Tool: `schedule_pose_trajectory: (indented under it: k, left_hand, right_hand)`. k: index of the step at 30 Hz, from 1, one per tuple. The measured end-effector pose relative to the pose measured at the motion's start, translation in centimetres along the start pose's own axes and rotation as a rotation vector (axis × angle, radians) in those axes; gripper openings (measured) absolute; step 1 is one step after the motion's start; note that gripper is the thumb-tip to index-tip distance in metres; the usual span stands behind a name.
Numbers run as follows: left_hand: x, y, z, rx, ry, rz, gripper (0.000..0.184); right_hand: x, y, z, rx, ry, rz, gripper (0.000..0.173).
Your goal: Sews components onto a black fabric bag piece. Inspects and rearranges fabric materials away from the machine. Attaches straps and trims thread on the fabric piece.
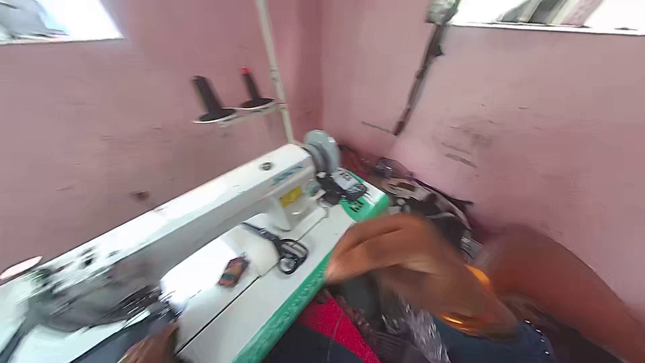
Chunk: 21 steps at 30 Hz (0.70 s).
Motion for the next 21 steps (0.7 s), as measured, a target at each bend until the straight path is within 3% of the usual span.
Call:
schedule_pose_trajectory:
  k: [2,3,5,7,9,12,16,21]
  left_hand:
    - [0.0,-0.6,1.1,-0.045,-0.143,-0.069,0.021]
    - [0.1,-0.3,1.5,-0.087,-0.204,-0.08,0.021]
    - [0.5,1.2,2.2,-0.235,-0.228,-0.027,0.022]
    - [1.1,2.4,2.9,-0.362,-0.228,0.042,0.019]
    - [2.0,3.1,3.3,-0.367,-0.267,0.005,0.017]
    - [2.8,2.6,3.6,-0.289,-0.289,-0.146,0.019]
    - [3.2,2.3,4.0,-0.234,-0.275,-0.266,0.023]
    - [2.9,2.0,3.7,-0.22,-0.267,-0.326,0.022]
  right_hand:
    - [3.7,-6.1,-12.5,0.664,0.456,-0.236,0.026]
    - [4.0,-9.5,-18.4,0.799,0.606,-0.445,0.023]
    - [3.6,-16.4,-27.5,0.666,0.783,-0.757,0.015]
    - [3.8,-21.8,-32.9,0.346,0.89,-0.871,0.017]
    - [5.4,-23.9,-35.4,0.033,1.013,-0.862,0.022]
    - [8.0,-22.4,-36.7,-0.259,1.124,-0.852,0.036]
    - [9.6,-20.6,-37.5,-0.234,1.149,-0.811,0.045]
    - [9.2,-21.3,-38.1,-0.22,1.018,-0.85,0.047]
Point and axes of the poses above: each hand's wrist, its own x-axis towards the middle knuckle, its own z-axis out of the back of the hand, y = z × x, the point moved 9 cm from there along x, towards the middle knuckle, and after that the axes turned 8 degrees about y, right-handed, at the moved point
